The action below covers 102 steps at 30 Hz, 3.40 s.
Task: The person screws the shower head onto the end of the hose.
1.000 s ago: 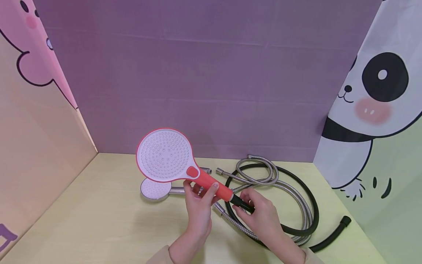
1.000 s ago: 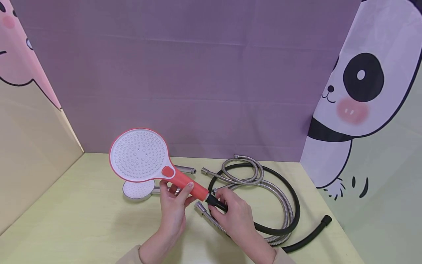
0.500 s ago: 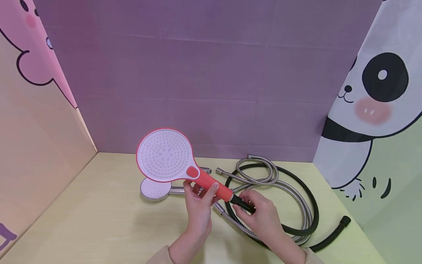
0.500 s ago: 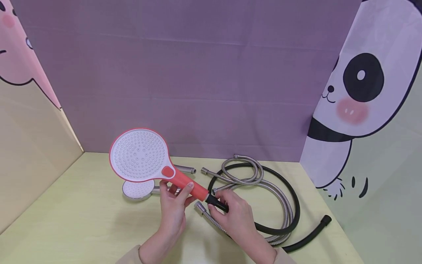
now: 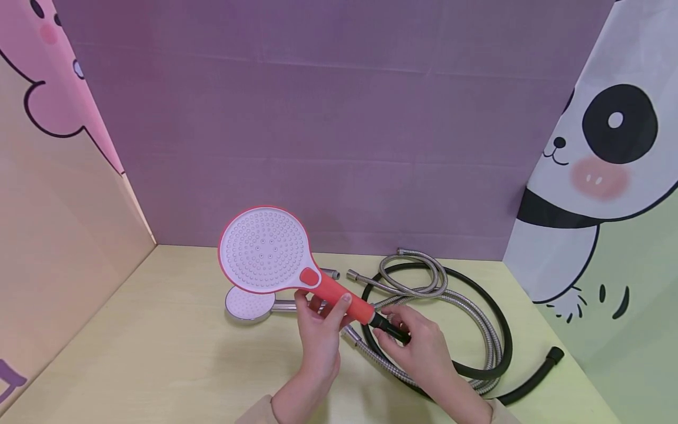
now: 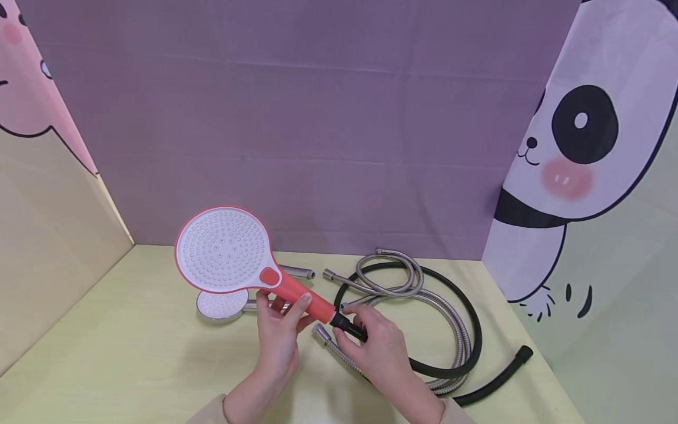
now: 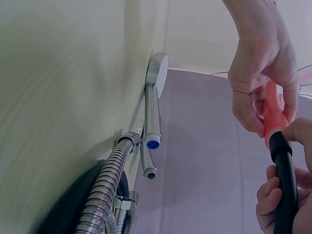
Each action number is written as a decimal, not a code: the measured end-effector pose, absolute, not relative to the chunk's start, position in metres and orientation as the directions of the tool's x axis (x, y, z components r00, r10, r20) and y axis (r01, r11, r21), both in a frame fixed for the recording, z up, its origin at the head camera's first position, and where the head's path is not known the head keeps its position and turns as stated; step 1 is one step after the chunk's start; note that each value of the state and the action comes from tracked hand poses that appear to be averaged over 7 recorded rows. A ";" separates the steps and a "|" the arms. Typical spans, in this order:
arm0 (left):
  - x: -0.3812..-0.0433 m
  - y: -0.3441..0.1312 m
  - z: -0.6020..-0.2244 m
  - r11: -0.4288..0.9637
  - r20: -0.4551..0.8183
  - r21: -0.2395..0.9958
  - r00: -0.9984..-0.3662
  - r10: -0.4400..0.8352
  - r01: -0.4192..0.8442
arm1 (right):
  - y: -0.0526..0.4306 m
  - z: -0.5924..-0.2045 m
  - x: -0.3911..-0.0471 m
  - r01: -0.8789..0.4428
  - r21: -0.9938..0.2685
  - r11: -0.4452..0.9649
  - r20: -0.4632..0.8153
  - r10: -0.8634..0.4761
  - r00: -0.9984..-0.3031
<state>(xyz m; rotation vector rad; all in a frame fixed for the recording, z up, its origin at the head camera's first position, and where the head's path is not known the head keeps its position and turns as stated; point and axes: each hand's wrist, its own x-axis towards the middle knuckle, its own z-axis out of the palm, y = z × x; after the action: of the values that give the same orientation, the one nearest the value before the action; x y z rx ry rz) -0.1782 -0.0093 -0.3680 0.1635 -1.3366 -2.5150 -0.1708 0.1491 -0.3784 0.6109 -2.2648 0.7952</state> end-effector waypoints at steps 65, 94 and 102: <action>-0.175 -0.009 -0.364 -0.516 0.021 0.836 -0.951 -0.307 0.185 | 0.147 -0.376 -0.168 -0.565 -0.365 0.741 0.709 -0.172 -0.684; -0.174 -0.009 -0.365 -0.525 0.036 0.828 -0.953 -0.301 0.197 | 0.151 -0.378 -0.170 -0.630 -0.302 0.715 0.746 -0.234 -0.623; -0.174 -0.009 -0.364 -0.530 0.034 0.826 -0.955 -0.296 0.194 | 0.151 -0.378 -0.170 -0.658 -0.270 0.703 0.770 -0.253 -0.586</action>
<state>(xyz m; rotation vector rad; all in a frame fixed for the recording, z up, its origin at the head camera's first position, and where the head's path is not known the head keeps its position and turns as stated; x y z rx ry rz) -0.1739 -0.0092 -0.3642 0.1589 -1.3409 -2.5217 -0.1703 0.1507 -0.3781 0.6911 -2.1754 0.7099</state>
